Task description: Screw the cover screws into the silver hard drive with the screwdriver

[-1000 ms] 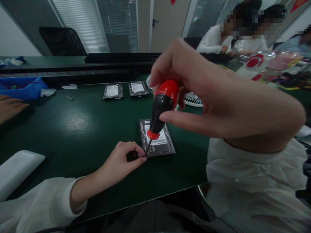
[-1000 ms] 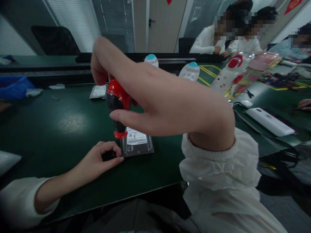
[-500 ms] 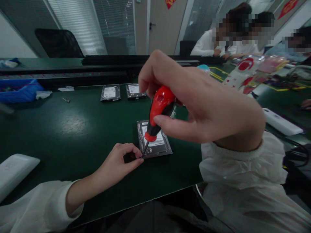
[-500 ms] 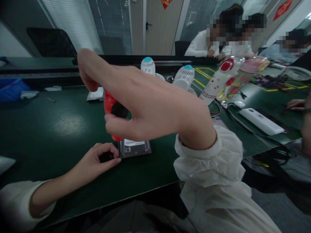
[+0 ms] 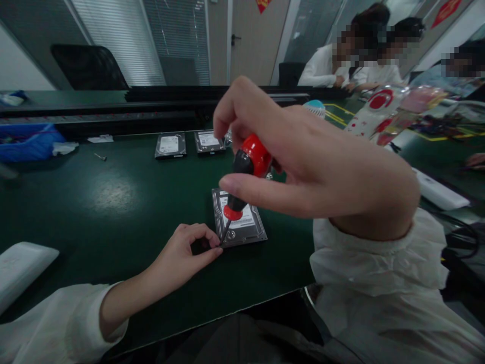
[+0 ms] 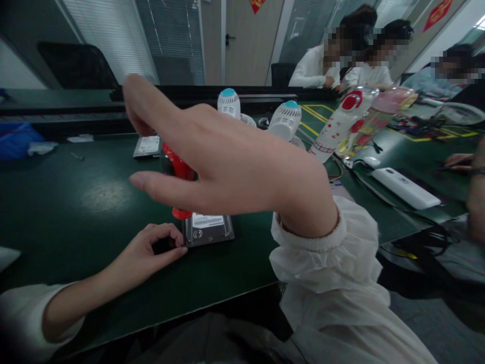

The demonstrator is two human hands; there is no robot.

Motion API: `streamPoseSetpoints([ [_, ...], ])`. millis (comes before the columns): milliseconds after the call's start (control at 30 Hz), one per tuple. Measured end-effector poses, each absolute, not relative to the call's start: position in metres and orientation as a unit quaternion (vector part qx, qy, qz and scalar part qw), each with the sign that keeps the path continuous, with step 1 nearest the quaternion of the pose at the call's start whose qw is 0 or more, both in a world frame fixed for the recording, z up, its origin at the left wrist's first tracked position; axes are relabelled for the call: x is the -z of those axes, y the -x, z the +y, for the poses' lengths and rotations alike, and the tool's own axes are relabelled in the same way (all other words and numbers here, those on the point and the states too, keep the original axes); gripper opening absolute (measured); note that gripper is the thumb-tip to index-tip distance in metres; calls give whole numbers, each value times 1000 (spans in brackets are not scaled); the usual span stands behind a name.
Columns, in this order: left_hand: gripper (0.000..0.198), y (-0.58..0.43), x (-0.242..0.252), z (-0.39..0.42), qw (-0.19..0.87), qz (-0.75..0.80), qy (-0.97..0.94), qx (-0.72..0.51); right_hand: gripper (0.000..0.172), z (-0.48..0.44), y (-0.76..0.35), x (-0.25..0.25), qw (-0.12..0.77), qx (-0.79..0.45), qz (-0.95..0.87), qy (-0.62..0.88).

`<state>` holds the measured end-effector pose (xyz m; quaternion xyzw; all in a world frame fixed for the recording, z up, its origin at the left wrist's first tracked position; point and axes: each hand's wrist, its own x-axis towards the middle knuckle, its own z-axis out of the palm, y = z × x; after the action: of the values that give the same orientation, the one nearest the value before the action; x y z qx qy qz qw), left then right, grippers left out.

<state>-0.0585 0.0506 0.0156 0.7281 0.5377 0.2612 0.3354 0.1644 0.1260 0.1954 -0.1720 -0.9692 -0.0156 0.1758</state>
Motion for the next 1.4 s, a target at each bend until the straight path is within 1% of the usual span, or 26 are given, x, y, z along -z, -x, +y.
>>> streamPoseSetpoints([
  [100,12,58,-16,51,331,538,-730,-260,41,130,-164,-191,189,57,-954,227],
  [200,13,57,-17,51,324,538,-733,-262,37,130,-165,-191,187,48,-956,220],
  [367,14,58,-18,50,325,531,-737,-263,36,125,-167,-196,167,25,-968,187],
  [400,13,58,-18,50,325,531,-738,-262,35,125,-167,-196,164,33,-967,194],
  [500,12,58,-18,50,323,532,-739,-259,40,126,-167,-197,166,60,-955,237],
  [533,11,58,-18,50,323,533,-739,-258,37,126,-168,-197,167,59,-954,241],
  [600,11,58,-18,50,324,532,-739,-257,33,126,-169,-198,170,41,-959,221],
  [733,12,58,-18,50,323,531,-738,-263,42,123,-169,-200,170,-19,-972,161],
  [833,11,57,-19,51,325,535,-734,-262,44,122,-168,-199,179,-27,-967,179],
  [933,12,56,-20,51,323,537,-733,-264,35,122,-168,-198,186,-20,-963,193],
  [1100,13,58,-18,50,320,534,-737,-264,31,120,-168,-200,162,-67,-975,140],
  [1133,12,58,-18,50,319,535,-737,-264,33,119,-167,-200,169,-62,-973,144],
  [1233,12,58,-18,50,318,536,-736,-264,54,121,-165,-197,200,-5,-958,207],
  [1267,12,57,-18,50,318,535,-736,-265,56,122,-165,-197,206,14,-952,225],
  [1333,12,57,-18,51,317,534,-737,-267,48,123,-165,-197,201,30,-952,229],
  [1400,12,56,-19,51,315,533,-738,-268,39,123,-167,-198,183,15,-961,205],
])
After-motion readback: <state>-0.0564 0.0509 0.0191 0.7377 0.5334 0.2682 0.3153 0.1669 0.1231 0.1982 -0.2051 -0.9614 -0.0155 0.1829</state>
